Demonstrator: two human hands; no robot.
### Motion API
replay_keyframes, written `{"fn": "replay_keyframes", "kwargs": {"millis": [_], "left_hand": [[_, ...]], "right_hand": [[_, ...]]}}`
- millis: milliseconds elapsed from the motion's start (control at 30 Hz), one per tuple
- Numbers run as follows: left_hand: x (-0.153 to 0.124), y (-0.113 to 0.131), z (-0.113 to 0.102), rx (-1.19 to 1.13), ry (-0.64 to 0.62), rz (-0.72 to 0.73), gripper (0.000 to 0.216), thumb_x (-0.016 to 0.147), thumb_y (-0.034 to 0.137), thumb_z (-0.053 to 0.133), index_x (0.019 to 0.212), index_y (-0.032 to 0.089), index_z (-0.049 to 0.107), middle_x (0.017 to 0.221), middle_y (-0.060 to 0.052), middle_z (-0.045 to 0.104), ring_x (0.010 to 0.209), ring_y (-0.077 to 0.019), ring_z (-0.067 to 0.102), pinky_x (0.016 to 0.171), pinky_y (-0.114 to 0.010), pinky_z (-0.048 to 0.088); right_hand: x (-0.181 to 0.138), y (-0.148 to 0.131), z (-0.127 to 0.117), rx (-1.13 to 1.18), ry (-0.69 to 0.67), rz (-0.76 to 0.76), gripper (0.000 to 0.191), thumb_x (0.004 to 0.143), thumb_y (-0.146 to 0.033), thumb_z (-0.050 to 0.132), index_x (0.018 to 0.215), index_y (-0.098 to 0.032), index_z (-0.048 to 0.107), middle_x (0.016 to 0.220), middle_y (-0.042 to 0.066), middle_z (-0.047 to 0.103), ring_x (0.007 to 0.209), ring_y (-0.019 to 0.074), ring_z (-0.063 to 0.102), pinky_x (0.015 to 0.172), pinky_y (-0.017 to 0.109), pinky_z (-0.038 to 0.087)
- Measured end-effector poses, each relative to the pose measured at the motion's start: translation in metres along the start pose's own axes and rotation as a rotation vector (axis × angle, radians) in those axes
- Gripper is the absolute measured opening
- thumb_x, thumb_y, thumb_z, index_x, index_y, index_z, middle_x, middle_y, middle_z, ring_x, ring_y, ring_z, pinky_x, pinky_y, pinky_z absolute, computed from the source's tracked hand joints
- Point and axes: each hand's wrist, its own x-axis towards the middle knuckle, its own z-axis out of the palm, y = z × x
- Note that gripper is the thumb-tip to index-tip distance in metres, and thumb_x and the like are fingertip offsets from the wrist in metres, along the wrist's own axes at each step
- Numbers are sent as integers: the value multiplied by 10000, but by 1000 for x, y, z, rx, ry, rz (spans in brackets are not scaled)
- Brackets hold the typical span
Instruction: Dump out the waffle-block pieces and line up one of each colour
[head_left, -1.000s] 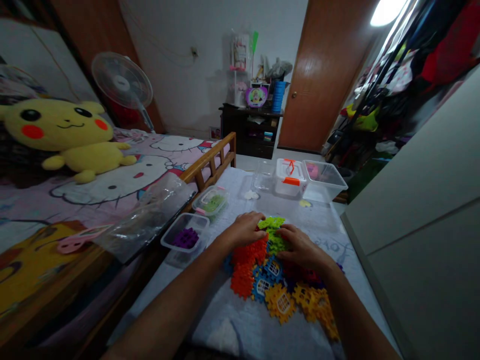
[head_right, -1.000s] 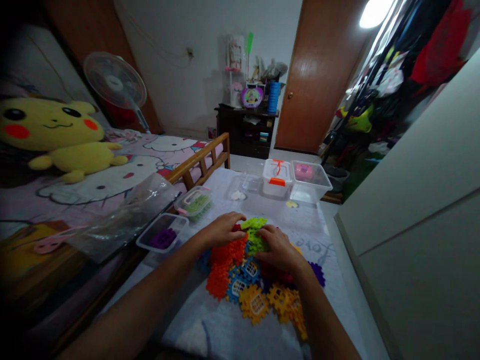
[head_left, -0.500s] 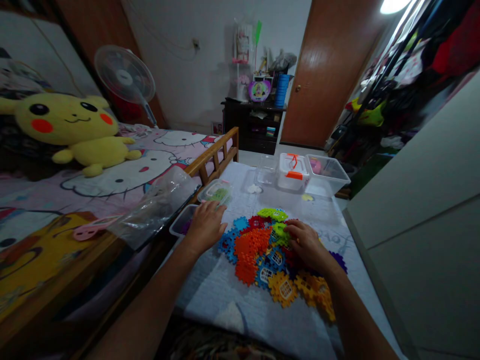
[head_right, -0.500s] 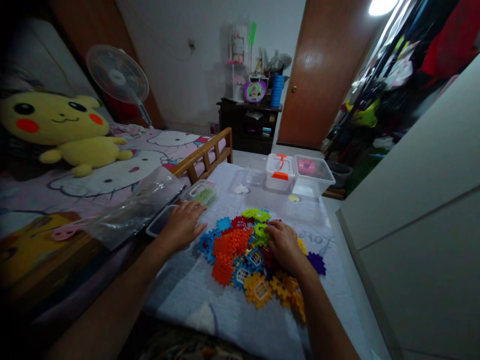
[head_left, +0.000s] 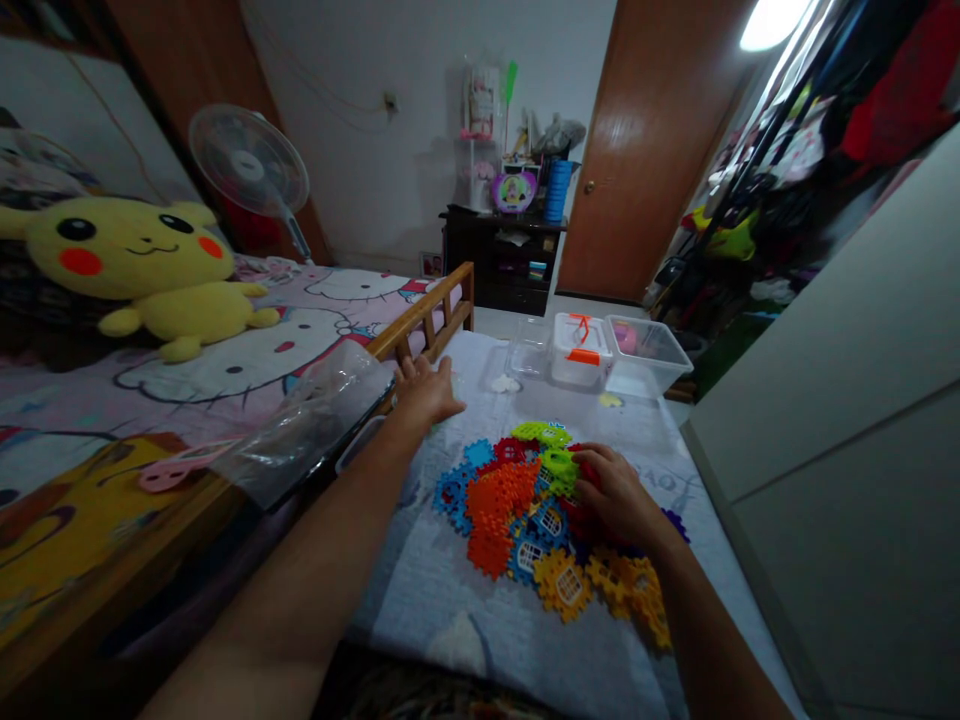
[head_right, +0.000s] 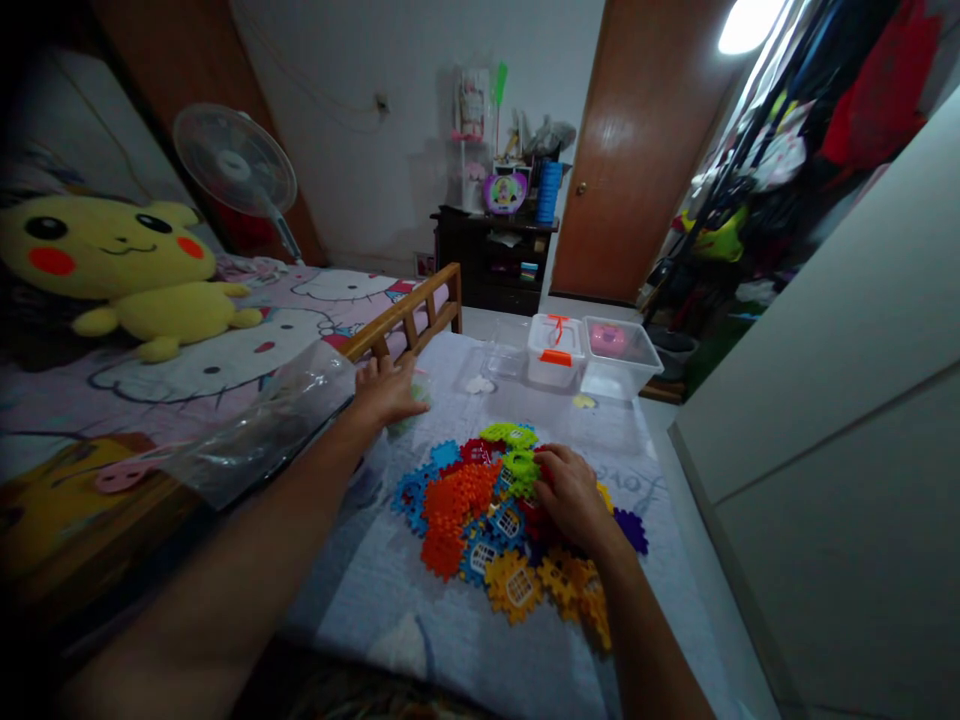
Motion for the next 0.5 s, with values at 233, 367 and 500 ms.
{"fn": "replay_keyframes", "kwargs": {"millis": [233,367,500], "left_hand": [[36,-13,13,-68,-279,-207,1029,592,493,836,1478,259,367,1492,-239,450,1315,-470,480,1000,-569,425],[32,-1,16,-82,-271,-161,1011,592,456,829,1469,270,362,1489,-215,445,1324,-436,481,1006,-520,435],[24,25,18,-82,-257,-45,964,605,432,813,1447,281,368,1476,-194,444,1341,-410,455,1016,-504,418]], "right_hand": [[-2,-1,3,41,-3,2,303,852,-213,551,1129,-194,672,1307,136,615,1211,255,574,1064,423,437],[-1,-1,4,44,4,2,303,852,-209,555,1130,-188,673,1289,141,625,1208,258,578,1056,422,444],[4,1,4,34,-1,-2,316,856,-206,556,1153,-196,663,1279,126,632,1188,252,587,1053,418,446]]}}
